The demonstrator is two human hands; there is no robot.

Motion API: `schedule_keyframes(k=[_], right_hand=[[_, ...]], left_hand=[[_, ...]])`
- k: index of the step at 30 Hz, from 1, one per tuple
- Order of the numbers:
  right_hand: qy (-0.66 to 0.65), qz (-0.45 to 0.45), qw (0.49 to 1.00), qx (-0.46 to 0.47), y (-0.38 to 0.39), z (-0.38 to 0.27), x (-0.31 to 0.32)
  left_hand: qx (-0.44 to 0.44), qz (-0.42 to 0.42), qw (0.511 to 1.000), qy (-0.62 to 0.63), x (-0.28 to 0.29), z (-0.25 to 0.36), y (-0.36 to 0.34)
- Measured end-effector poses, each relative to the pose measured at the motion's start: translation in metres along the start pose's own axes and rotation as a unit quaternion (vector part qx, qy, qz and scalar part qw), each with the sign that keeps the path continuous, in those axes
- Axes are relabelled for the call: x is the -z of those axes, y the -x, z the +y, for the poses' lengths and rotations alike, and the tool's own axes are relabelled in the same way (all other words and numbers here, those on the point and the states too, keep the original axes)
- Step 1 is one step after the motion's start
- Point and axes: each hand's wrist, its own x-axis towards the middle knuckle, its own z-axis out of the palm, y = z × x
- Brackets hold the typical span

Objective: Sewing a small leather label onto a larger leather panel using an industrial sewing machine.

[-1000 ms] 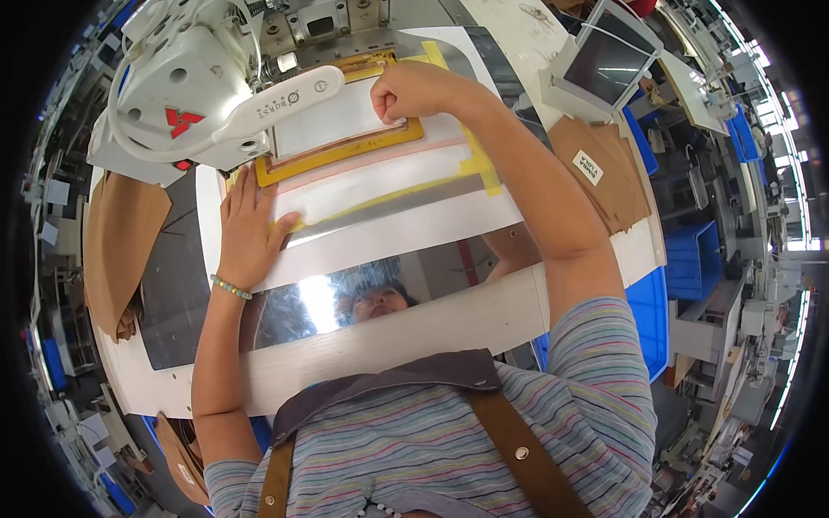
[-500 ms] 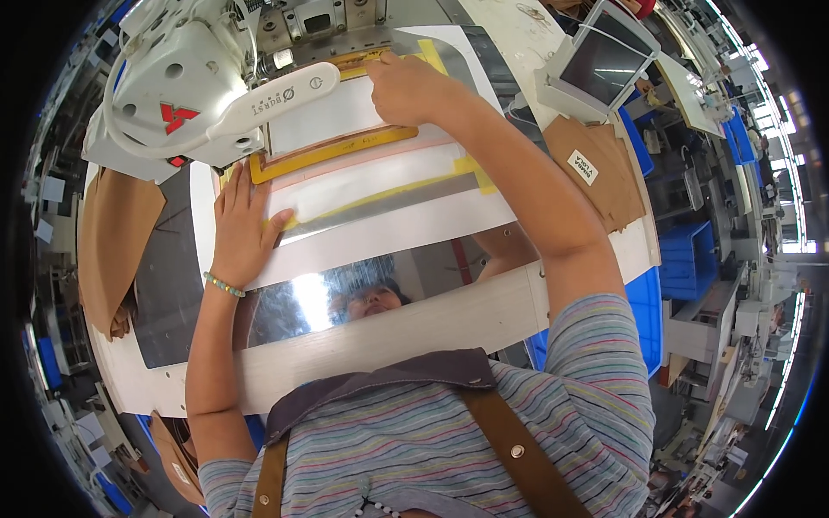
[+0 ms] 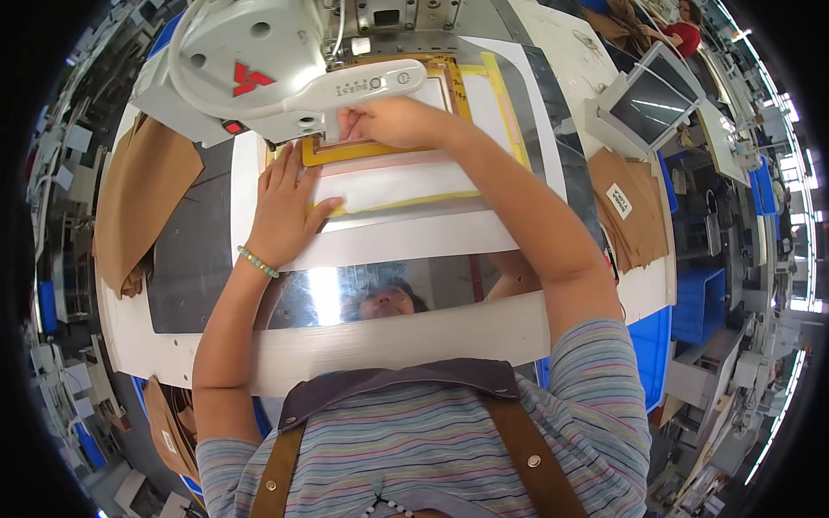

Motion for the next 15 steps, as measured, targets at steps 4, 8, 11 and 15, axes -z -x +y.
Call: schedule_keyframes(k=[4, 8, 11, 15], right_hand=[[0.175, -0.013, 0.983, -0.051, -0.018, -0.014, -0.021], [0.208, 0.006, 0.977, -0.042, 0.003, -0.025, -0.012], [0.174, 0.083, 0.981, -0.005, 0.033, -0.015, 0.002], [0.118, 0.138, 0.983, -0.040, 0.062, 0.004, 0.025]], left_hand=[[0.010, -0.014, 1.000, 0.000, 0.002, 0.003, 0.001], [-0.001, 0.004, 1.000, 0.009, 0.017, -0.026, 0.009], [0.056, 0.034, 0.977, -0.202, 0.046, -0.092, 0.021], [0.199, -0.022, 0.952, -0.232, 0.079, -0.168, 0.064]])
